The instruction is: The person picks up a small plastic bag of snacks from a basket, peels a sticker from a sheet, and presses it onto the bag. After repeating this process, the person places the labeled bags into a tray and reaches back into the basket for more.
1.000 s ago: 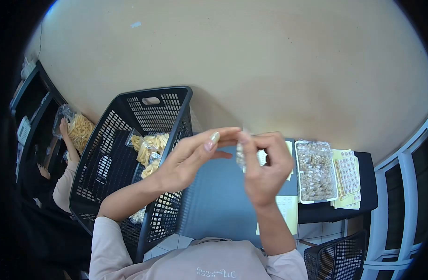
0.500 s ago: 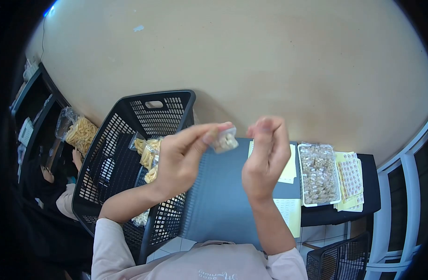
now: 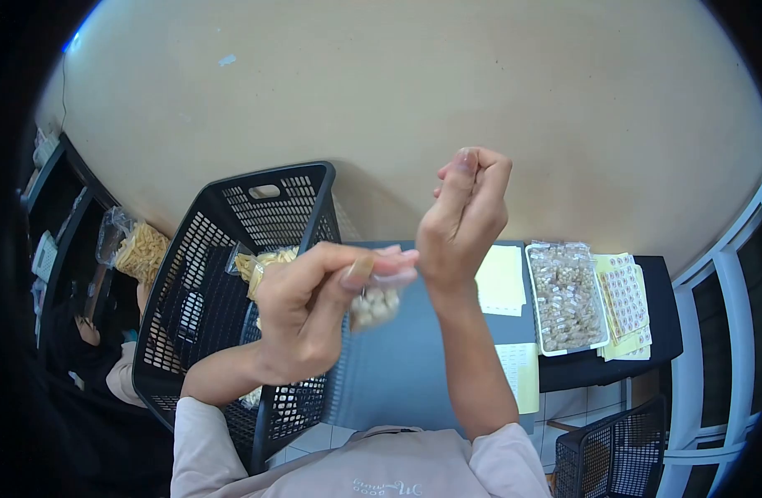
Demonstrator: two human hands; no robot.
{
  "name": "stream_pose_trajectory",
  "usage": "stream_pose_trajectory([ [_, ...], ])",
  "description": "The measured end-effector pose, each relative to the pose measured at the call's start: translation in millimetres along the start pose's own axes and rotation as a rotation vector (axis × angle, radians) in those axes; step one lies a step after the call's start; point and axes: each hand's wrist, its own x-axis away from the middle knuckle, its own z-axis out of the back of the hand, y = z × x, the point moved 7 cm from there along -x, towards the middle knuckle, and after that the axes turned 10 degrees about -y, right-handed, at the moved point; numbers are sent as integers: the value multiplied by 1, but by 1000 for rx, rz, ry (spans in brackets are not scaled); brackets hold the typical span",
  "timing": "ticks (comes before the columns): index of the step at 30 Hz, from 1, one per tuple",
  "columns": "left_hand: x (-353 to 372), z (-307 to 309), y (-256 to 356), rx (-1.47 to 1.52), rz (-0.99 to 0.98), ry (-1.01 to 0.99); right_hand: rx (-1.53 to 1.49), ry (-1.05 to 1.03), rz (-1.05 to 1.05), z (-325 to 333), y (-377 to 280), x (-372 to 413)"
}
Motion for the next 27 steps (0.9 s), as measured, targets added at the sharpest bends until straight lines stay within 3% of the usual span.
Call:
stream_pose_trajectory([
  [3,-7,6,14,8,-141,56,-66,62,-109,23,17,-8],
  [5,-16,12,-6,103,123,5,-18,92,-208,41,9,-4],
  [7,-18,8,-23,172,83,25,42,138,-160,48,1,-2],
  [9,-20,2,-37,171,160,-4,-221,4,-104,46,-9,2],
  [10,-22,0,-39,176,160,-12,-191,-6,-107,43,-15,6],
  [13,-28,-7,-38,5,116,-23,-190,-20,-19,41,-27,3],
  [14,-29,-10,-30,-118,-20,9,-251,49,-70,41,-23,0],
  [15,-29,-15,-20,-241,-159,42,-269,-35,26,33,-23,-3],
  [17,-27,-28,-12,-270,-214,39,-199,50,22,11,-24,0],
  [19,-24,-36,-2,-293,-274,29,-111,5,22,-1,-23,5],
  [20,-24,-35,-5,-213,-210,14,-228,62,39,4,-17,4],
  [25,-25,-35,-11,-106,-60,-36,-76,49,176,12,-13,3],
  [27,-24,-40,-23,120,16,-112,75,65,401,21,-19,10],
])
